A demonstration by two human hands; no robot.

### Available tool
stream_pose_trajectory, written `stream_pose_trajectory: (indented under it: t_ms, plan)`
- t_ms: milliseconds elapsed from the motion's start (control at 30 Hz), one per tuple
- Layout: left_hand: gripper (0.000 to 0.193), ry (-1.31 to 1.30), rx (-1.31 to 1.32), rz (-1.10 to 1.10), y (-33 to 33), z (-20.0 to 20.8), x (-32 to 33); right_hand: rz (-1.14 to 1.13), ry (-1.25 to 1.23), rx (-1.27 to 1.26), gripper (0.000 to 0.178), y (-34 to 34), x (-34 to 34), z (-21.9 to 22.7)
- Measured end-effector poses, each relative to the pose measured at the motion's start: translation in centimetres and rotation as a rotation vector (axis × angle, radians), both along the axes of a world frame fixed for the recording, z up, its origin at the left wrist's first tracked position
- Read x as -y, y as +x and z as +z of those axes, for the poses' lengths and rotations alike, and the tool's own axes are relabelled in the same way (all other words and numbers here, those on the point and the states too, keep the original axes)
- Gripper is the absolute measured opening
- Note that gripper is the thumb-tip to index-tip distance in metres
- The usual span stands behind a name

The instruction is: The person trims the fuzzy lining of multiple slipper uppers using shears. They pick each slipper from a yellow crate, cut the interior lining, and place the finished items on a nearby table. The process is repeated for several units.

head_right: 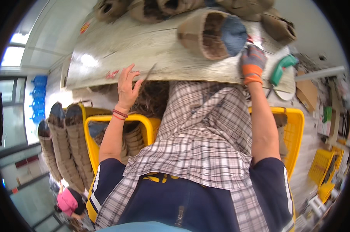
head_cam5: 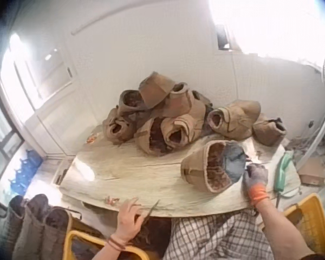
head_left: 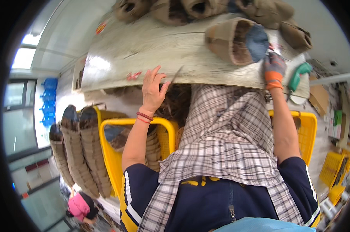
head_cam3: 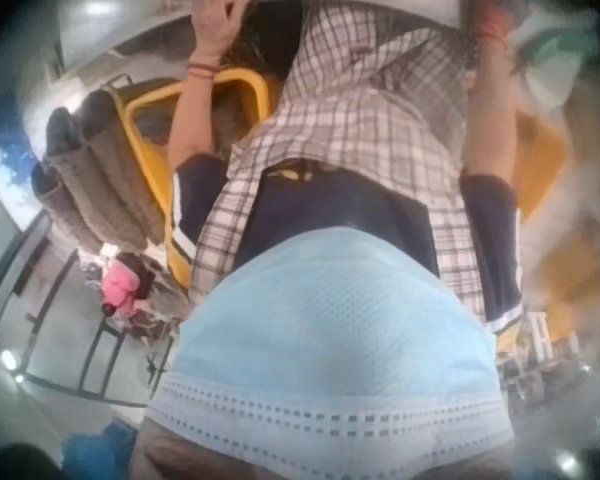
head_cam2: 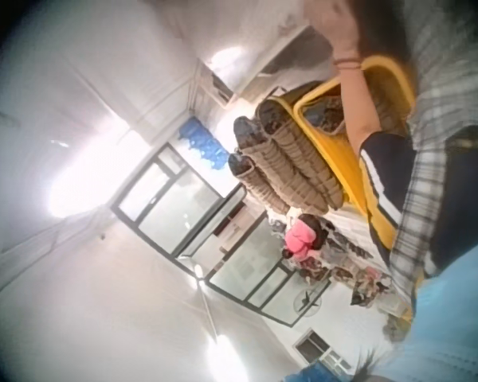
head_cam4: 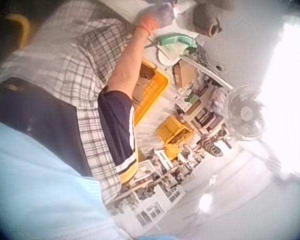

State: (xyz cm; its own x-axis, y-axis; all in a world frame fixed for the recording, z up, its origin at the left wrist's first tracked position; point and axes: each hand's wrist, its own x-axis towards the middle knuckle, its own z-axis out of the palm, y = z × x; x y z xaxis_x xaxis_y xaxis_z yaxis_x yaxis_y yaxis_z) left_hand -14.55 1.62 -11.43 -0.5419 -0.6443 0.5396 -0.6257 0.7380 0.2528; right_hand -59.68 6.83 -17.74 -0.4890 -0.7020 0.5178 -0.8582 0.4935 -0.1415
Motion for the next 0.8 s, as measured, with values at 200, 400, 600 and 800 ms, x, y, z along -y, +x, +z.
stream_pose_trajectory:
  t_ms: [200, 400, 600, 800]
  plan:
    - [0.049, -0.08, -0.079, -0.226, -11.9, 1.5, 0.2, 0.009, -0.101, 0.087, 0.023, -0.5, 0.4, -0.9]
    - [0.108, 0.588, -0.613, -0.011, -22.9, 0.0, 6.1, 0.146, -0.083, 0.243, 0.03, -0.7, -0.2, -0.5]
    - [0.075, 0.916, -0.882, -0.017, -17.2, 0.9, 5.7, 0.143, -0.148, 0.403, 0.026, -1.5, 0.4, -0.9]
    - [0.066, 1.064, -1.087, 0.175, -8.0, 2.4, 0.6, -0.17, 0.278, 0.31, 0.076, 1.4, 2.3, 4.0]
